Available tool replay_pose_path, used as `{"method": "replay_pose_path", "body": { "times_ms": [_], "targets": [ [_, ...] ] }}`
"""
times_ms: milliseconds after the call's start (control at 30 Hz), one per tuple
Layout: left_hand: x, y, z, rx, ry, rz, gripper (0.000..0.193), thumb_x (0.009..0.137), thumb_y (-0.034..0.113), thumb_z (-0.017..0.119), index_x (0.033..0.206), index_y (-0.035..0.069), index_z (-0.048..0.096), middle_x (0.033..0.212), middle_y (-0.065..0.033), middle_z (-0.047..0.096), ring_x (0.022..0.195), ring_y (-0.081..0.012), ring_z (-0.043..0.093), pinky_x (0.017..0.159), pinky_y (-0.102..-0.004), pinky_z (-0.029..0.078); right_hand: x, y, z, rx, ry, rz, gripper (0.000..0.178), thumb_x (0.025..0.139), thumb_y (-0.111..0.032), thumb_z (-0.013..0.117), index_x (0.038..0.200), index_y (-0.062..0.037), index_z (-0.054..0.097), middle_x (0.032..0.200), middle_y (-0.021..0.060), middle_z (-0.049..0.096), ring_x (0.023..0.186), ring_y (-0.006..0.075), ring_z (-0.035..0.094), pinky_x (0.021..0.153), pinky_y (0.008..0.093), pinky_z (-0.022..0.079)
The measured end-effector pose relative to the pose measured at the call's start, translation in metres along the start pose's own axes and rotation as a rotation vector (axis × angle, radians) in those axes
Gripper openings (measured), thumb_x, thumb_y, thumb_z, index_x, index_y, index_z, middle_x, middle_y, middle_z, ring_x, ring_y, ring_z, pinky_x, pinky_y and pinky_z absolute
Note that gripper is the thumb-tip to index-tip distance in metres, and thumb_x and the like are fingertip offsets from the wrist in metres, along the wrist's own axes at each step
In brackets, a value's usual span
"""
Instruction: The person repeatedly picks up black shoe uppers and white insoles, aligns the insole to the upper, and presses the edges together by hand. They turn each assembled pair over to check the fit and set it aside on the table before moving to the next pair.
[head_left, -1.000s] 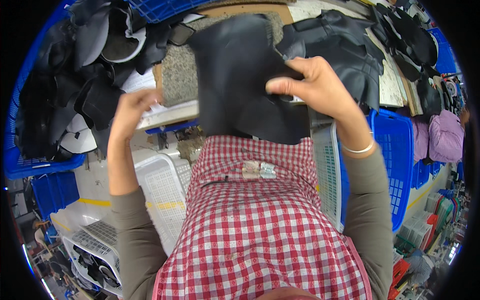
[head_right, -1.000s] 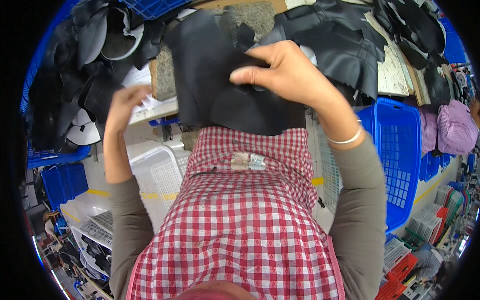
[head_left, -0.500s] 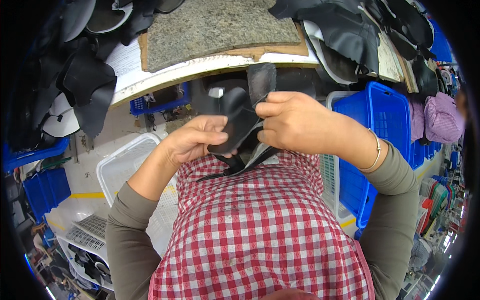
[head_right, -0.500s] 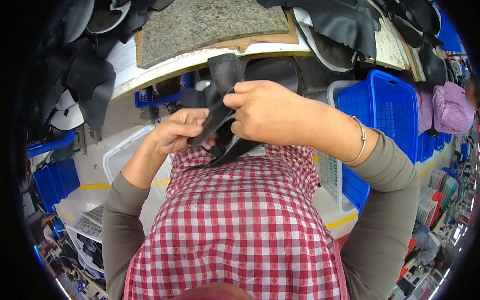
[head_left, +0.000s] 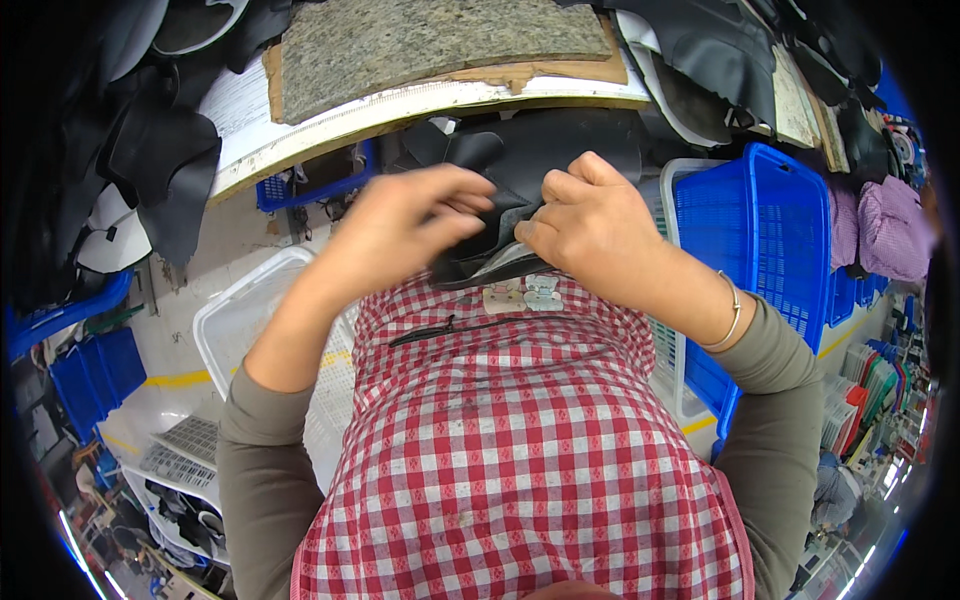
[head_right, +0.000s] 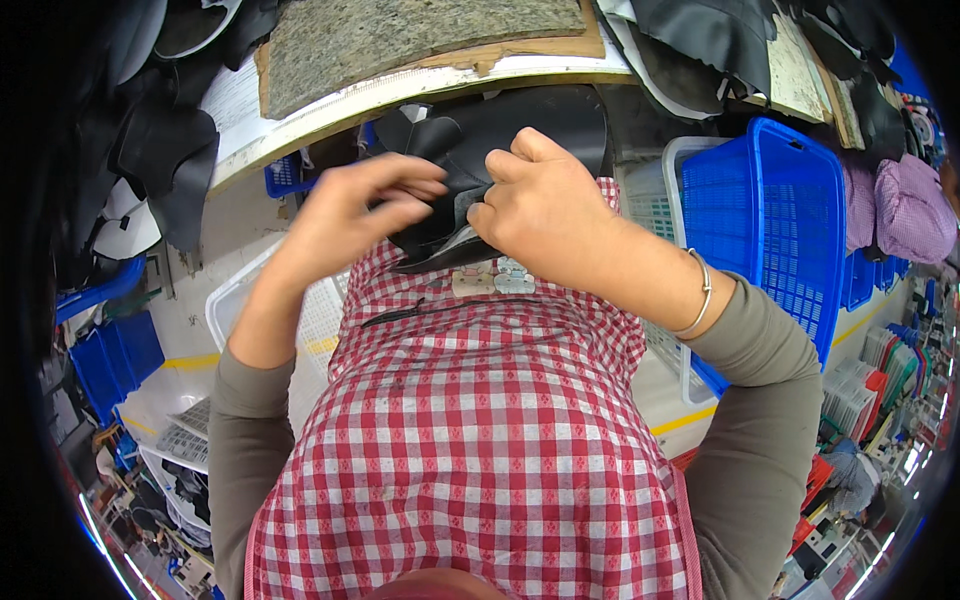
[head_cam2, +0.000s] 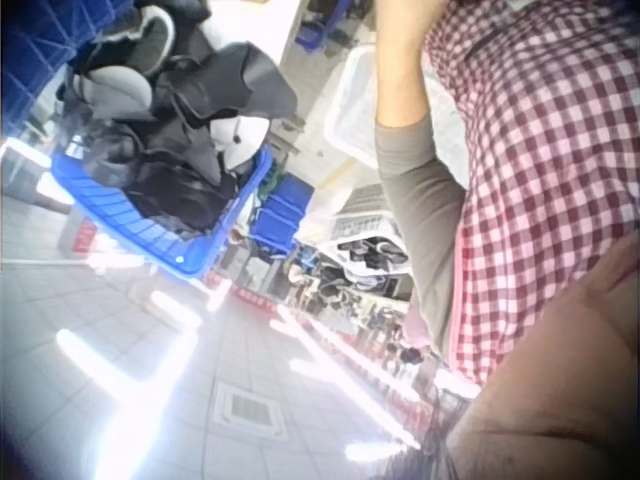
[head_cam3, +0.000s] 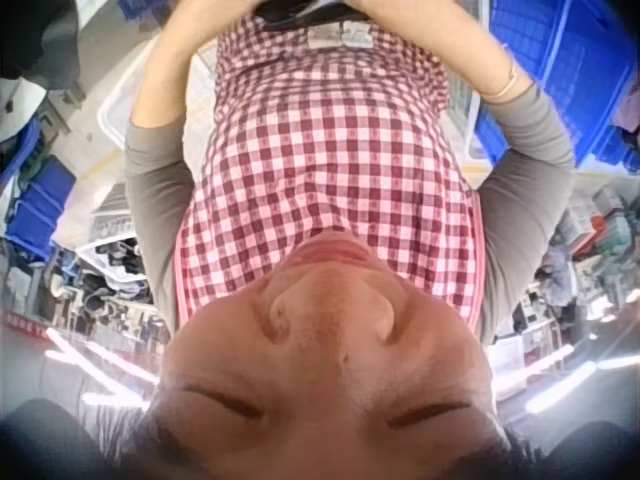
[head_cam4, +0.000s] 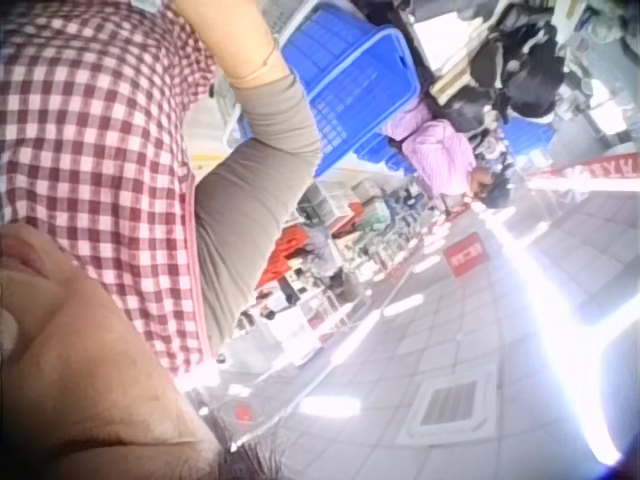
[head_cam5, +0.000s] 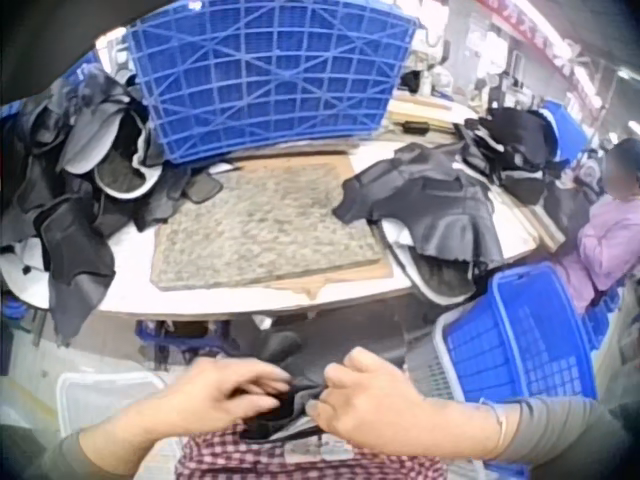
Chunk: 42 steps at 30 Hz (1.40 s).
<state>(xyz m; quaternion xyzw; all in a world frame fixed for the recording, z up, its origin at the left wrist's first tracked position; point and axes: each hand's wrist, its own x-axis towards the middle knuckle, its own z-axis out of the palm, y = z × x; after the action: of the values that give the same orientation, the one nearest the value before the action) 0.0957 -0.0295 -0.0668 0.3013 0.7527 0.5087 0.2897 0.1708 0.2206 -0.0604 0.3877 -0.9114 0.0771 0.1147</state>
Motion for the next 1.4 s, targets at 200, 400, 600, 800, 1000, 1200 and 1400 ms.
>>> {"method": "replay_pose_path", "body": {
  "times_ms": [200, 400, 600, 800, 1000, 1200, 1400],
  "targets": [
    [0.023, -0.022, 0.041, -0.004, 0.052, -0.124, 0.011, 0.092, 0.0, 0.071, 0.103, -0.003, 0.072, 0.081, -0.0053, 0.066, 0.076, -0.0114, 0.062, 0.07, -0.0273, 0.05, -0.003, -0.003, 0.021, -0.037, 0.143, 0.054, 0.007, 0.063, -0.019, 0.071, 0.065, -0.0132, 0.066, 0.058, -0.0038, 0.059, 0.073, 0.0166, 0.052, 0.074, 0.0336, 0.04],
    [0.028, -0.04, 0.042, -0.214, 0.119, -0.074, 0.018, 0.092, -0.001, 0.073, 0.11, -0.003, 0.074, 0.097, -0.0068, 0.076, 0.085, -0.0101, 0.071, 0.077, -0.0252, 0.056, -0.013, 0.018, 0.025, 0.682, -0.045, 0.514, 0.027, 0.075, -0.024, 0.087, 0.093, -0.0075, 0.075, 0.075, -0.001, 0.074, 0.075, 0.021, 0.066, 0.08, 0.0338, 0.047],
    [0.03, -0.047, 0.044, -0.596, 0.046, -0.344, 0.026, 0.092, -0.004, 0.073, 0.118, -0.004, 0.073, 0.103, -0.0068, 0.077, 0.09, -0.009, 0.072, 0.082, -0.0225, 0.057, -0.023, 0.031, 0.034, 1.236, -0.165, 0.859, 0.024, 0.088, -0.013, 0.085, 0.094, -0.0032, 0.065, 0.07, -0.0069, 0.058, 0.067, 0.0002, 0.045, 0.059, 0.021, 0.036],
    [0.033, -0.042, 0.045, -0.495, 0.033, -0.23, 0.025, 0.093, -0.007, 0.07, 0.117, -0.005, 0.073, 0.101, -0.0045, 0.076, 0.089, -0.0068, 0.07, 0.08, -0.0214, 0.056, -0.028, 0.034, 0.044, 1.397, -0.104, 0.984, 0.029, 0.084, -0.02, 0.089, 0.087, -0.0037, 0.066, 0.064, -0.004, 0.058, 0.062, 0.0019, 0.047, 0.06, 0.022, 0.039],
    [0.031, -0.029, 0.04, -0.347, -0.019, -0.193, 0.03, 0.091, -0.01, 0.066, 0.119, -0.005, 0.074, 0.093, 0.0004, 0.073, 0.08, -0.0015, 0.062, 0.07, -0.0176, 0.049, -0.029, 0.007, 0.048, 0.64, 0.197, 0.692, 0.033, 0.082, -0.029, 0.089, 0.083, -0.0065, 0.065, 0.058, 0.0018, 0.063, 0.05, 0.0104, 0.052, 0.056, 0.0256, 0.042],
    [0.032, -0.023, 0.038, -0.243, -0.037, -0.261, 0.031, 0.09, -0.011, 0.065, 0.118, -0.004, 0.074, 0.09, 0.0025, 0.071, 0.076, 0.0001, 0.057, 0.066, -0.0173, 0.046, -0.03, 0.011, 0.045, 0.919, 0.005, 0.918, 0.032, 0.082, -0.03, 0.088, 0.083, -0.0059, 0.067, 0.059, 0.0043, 0.066, 0.049, 0.0132, 0.056, 0.052, 0.0291, 0.042],
    [0.03, -0.03, 0.039, -0.274, -0.043, -0.235, 0.031, 0.091, -0.011, 0.064, 0.121, -0.005, 0.072, 0.098, -0.0012, 0.074, 0.086, -0.0031, 0.065, 0.074, -0.0187, 0.051, -0.022, 0.014, 0.035, 0.974, -0.062, 0.96, 0.031, 0.082, -0.03, 0.088, 0.083, -0.0048, 0.07, 0.062, 0.0063, 0.069, 0.052, 0.0138, 0.059, 0.053, 0.0305, 0.043]
  ]
}}
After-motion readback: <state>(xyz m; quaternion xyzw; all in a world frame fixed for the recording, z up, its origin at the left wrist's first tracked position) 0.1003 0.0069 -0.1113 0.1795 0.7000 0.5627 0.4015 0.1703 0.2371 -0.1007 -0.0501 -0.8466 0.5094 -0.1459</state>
